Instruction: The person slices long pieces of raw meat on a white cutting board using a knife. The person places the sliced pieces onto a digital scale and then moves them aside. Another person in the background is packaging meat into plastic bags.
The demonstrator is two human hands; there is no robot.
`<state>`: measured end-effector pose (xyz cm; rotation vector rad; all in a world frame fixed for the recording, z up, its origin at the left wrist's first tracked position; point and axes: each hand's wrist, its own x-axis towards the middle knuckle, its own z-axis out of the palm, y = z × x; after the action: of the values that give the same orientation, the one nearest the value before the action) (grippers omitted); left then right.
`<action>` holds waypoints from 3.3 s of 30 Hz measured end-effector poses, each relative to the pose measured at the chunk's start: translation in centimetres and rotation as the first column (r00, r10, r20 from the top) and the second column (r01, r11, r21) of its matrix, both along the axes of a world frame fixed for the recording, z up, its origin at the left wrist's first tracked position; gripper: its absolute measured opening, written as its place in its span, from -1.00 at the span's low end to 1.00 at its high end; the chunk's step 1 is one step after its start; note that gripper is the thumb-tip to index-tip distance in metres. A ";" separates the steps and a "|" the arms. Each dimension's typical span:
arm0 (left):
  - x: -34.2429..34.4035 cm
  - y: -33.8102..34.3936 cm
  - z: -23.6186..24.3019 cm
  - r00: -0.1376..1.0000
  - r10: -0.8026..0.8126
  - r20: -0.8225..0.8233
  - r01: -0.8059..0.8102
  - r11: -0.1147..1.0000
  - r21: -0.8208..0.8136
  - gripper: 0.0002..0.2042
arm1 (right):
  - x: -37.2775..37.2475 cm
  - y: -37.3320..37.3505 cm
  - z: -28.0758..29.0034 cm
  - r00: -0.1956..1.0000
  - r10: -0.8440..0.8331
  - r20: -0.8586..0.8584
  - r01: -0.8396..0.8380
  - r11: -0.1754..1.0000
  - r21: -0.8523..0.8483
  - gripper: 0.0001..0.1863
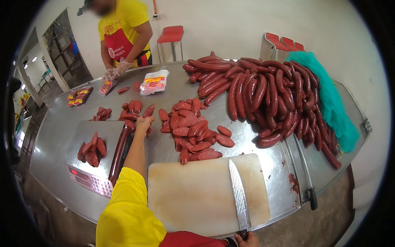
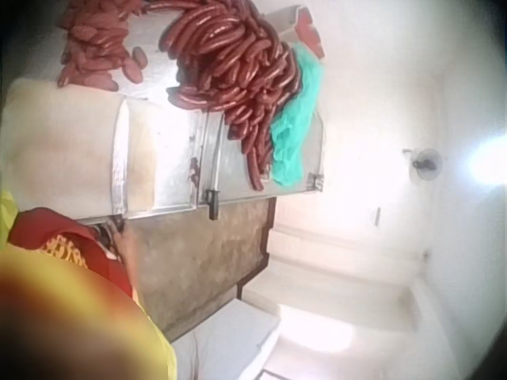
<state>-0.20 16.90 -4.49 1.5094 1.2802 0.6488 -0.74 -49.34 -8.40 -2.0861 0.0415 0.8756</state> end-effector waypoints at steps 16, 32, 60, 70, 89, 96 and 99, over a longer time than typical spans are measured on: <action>5.1 -3.2 0.5 0.862 0.067 -0.503 0.198 0.868 0.456 -0.70 | 0.4 -1.7 -2.0 0.997 0.072 0.033 -0.067 0.991 -0.111 -0.52; -22.2 -4.5 16.0 0.895 0.409 -0.176 -0.226 0.758 0.612 -0.61 | 3.7 -0.8 -1.7 0.925 0.363 0.109 -0.340 0.922 -0.185 -0.41; -3.6 -7.2 7.2 0.993 -0.109 0.040 0.071 0.843 0.533 -0.69 | 2.3 -2.3 -0.9 0.995 0.014 -0.099 0.018 0.951 0.310 -0.58; -7.5 -11.8 9.0 0.989 -0.131 -0.063 0.137 0.687 0.713 -0.82 | -0.4 0.5 3.0 0.998 0.042 0.036 -0.045 0.995 0.090 -0.64; -24.8 -10.3 18.7 0.853 0.321 -0.411 0.048 0.736 0.675 -0.74 | 2.4 -1.5 0.2 0.917 0.369 0.152 -0.353 0.928 -0.120 -0.46; -20.8 -12.2 19.2 0.951 0.283 -0.124 -0.011 0.432 0.902 -0.68 | 2.0 -1.4 -0.2 0.981 0.184 -0.061 -0.167 0.963 0.213 -0.50; -20.3 -12.3 19.0 0.955 0.263 -0.136 0.027 0.382 0.924 -0.67 | 1.3 -1.1 -0.4 0.984 0.049 -0.174 0.019 0.929 0.369 -0.49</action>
<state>-20.45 4.61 14.55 2.5097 1.2676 1.4866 0.57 -50.47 -8.79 -1.6550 -0.0412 0.9968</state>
